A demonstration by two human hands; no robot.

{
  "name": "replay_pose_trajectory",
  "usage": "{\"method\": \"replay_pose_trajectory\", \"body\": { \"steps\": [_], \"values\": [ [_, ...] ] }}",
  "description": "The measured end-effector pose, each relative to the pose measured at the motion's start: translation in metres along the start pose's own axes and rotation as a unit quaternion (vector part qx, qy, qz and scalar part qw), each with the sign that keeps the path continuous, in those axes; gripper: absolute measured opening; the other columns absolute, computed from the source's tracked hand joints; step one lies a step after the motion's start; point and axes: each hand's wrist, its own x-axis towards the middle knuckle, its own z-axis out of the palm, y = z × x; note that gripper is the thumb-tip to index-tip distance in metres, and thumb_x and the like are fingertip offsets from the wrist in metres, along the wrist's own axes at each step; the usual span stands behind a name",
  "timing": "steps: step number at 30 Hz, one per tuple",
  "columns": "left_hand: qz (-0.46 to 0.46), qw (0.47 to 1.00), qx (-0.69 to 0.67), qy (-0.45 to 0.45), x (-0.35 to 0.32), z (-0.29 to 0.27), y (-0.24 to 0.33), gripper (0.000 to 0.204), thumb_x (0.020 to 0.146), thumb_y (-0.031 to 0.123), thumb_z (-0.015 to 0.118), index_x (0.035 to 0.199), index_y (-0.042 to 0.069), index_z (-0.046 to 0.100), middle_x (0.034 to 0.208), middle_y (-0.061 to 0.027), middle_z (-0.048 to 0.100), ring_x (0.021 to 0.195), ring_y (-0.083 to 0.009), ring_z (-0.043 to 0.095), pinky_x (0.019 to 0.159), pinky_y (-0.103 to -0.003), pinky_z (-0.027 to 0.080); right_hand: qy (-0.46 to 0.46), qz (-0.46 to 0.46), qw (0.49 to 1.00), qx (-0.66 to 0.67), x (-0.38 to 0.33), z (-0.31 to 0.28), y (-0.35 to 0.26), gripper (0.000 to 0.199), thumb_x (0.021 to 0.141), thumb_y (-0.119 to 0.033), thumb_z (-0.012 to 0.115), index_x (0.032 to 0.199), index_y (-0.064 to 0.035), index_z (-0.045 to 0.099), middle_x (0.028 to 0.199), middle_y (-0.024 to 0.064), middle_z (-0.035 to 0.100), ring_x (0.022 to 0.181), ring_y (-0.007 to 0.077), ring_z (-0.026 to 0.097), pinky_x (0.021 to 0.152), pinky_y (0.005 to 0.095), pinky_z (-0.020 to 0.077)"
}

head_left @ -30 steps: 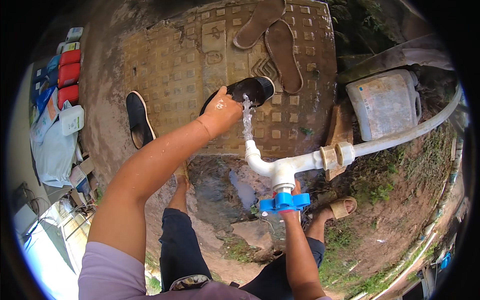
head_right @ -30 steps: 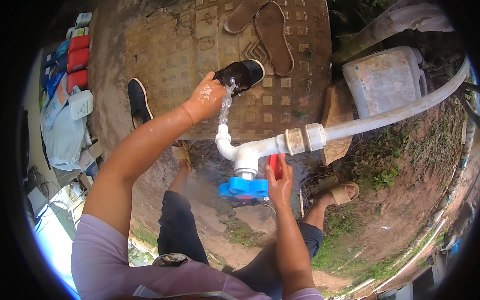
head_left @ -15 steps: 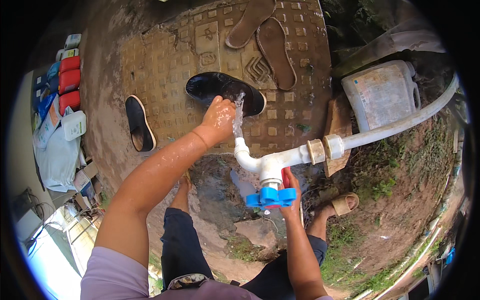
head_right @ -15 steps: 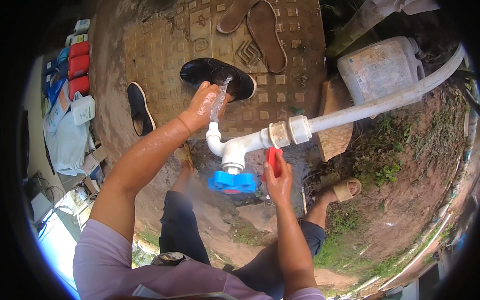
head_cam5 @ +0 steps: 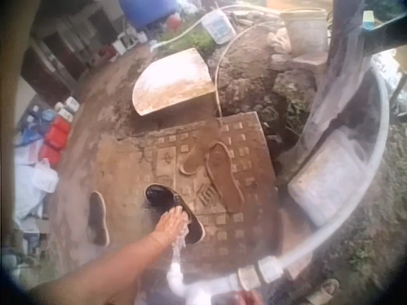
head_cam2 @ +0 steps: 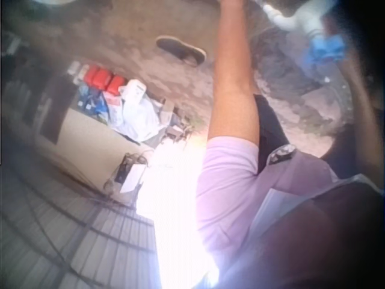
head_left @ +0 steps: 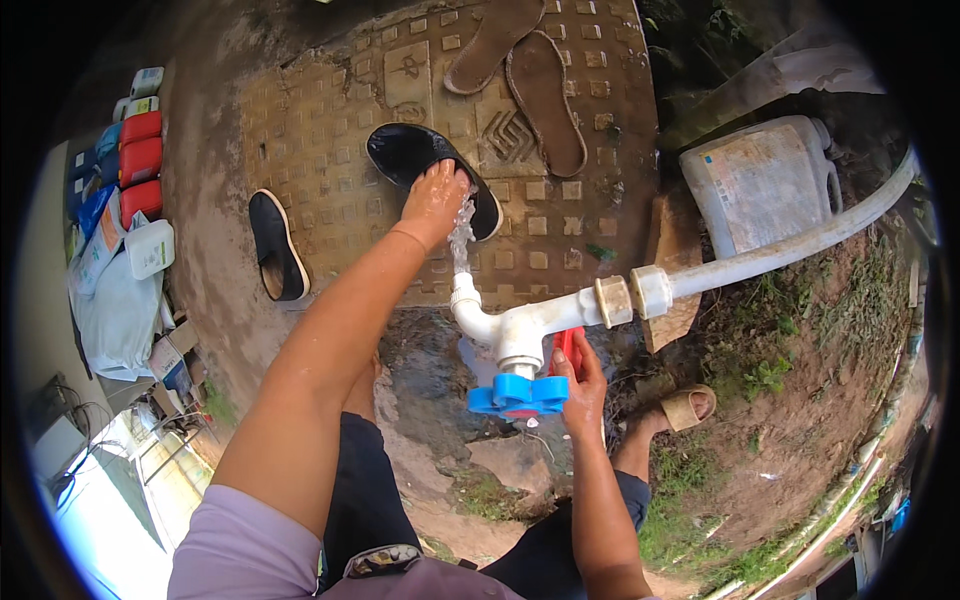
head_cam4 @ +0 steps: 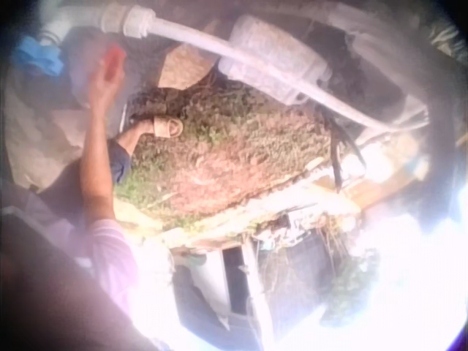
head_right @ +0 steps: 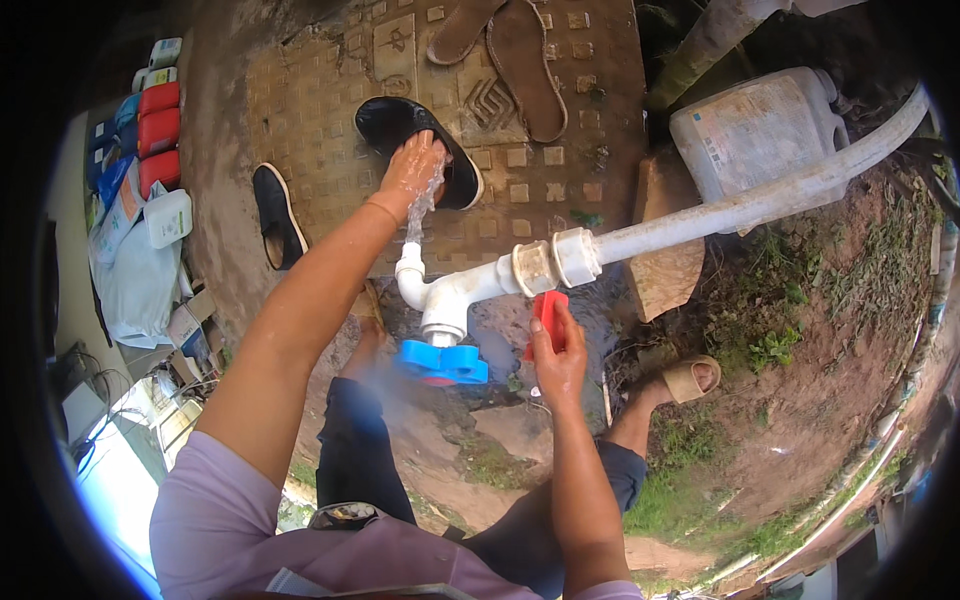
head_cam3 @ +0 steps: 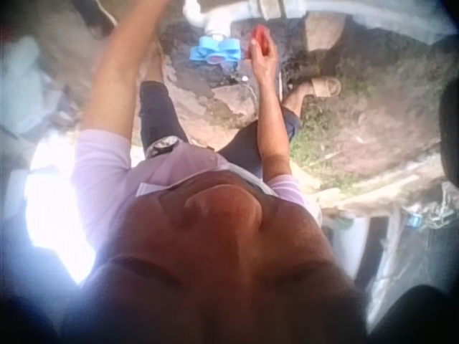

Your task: The person washes a pair of black shoes under a running tap using a red brush. They scrub the uppers, soles, and sides of each shoe, rinse them repeatedly, and place them on a tiled surface.

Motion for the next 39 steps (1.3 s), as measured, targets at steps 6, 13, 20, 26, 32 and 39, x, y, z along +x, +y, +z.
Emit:
{"method": "replay_pose_trajectory", "body": {
  "steps": [6, 13, 20, 26, 32, 39],
  "values": [
    [-0.364, 0.58, -0.722, 0.102, 0.016, 0.002, 0.011, 0.012, 0.082, 0.003, 0.064, 0.092, 0.001, 0.057, 0.081, -0.0113, 0.06, 0.075, -0.0266, 0.063, 0.067, -0.036, 0.05, -0.033, 0.0, 0.999, 0.023, -0.002, 0.0, 0.005, 0.051, 0.091, -0.027, 0.07, 0.135, -0.0032, 0.058, 0.112, 0.0134, 0.06, 0.1, 0.0227, 0.062, 0.087, 0.0354, 0.0501],
    [-0.208, 0.49, -0.838, 0.123, 0.02, 0.015, 0.033, 0.018, 0.077, 0.002, 0.064, 0.089, 0.004, 0.051, 0.074, -0.0058, 0.058, 0.068, -0.0214, 0.063, 0.062, -0.033, 0.053, -0.04, 0.0, 0.997, 0.07, 0.0, 0.0, 0.018, 0.054, 0.094, -0.022, 0.067, 0.139, 0.0029, 0.051, 0.129, 0.0163, 0.06, 0.111, 0.0197, 0.06, 0.092, 0.0311, 0.0488],
    [-0.227, 0.531, -0.817, 0.012, 0.011, 0.009, 0.054, 0.028, 0.089, 0.019, 0.061, 0.109, 0.006, 0.047, 0.106, -0.0117, 0.052, 0.096, -0.0295, 0.063, 0.082, -0.049, 0.054, -0.05, 0.086, 0.985, 0.138, 0.006, -0.001, 0.023, 0.055, 0.095, -0.017, 0.067, 0.142, 0.0034, 0.046, 0.127, 0.0146, 0.061, 0.109, 0.0178, 0.061, 0.091, 0.0288, 0.0492],
    [-0.197, 0.433, -0.879, -0.041, 0.009, -0.016, 0.058, 0.043, 0.093, 0.034, 0.055, 0.126, 0.012, 0.04, 0.135, -0.0143, 0.038, 0.118, -0.0416, 0.051, 0.094, -0.064, 0.043, -0.043, 0.013, 0.995, 0.094, 0.004, -0.004, 0.012, 0.054, 0.096, -0.018, 0.066, 0.142, 0.0031, 0.046, 0.13, 0.0148, 0.059, 0.111, 0.0181, 0.06, 0.092, 0.029, 0.0488],
    [-0.281, 0.38, -0.88, -0.039, 0.0, -0.034, 0.062, 0.096, 0.085, 0.073, 0.055, 0.151, 0.012, 0.021, 0.154, -0.013, 0.027, 0.135, -0.0461, 0.038, 0.108, -0.065, 0.027, -0.032, 0.012, 0.994, 0.101, 0.003, -0.006, 0.001, 0.052, 0.097, -0.021, 0.064, 0.14, 0.0034, 0.048, 0.128, 0.0141, 0.06, 0.11, 0.0174, 0.06, 0.092, 0.0294, 0.0486],
    [-0.267, 0.421, -0.864, -0.078, -0.014, -0.034, 0.058, 0.095, 0.085, 0.079, 0.047, 0.153, 0.017, 0.022, 0.156, -0.01, 0.028, 0.133, -0.0448, 0.041, 0.105, -0.066, 0.029, -0.019, 0.027, 0.995, 0.097, 0.006, -0.004, 0.005, 0.053, 0.097, -0.02, 0.065, 0.14, 0.0037, 0.048, 0.126, 0.0143, 0.062, 0.11, 0.0168, 0.06, 0.092, 0.0286, 0.0483]
  ]
}}
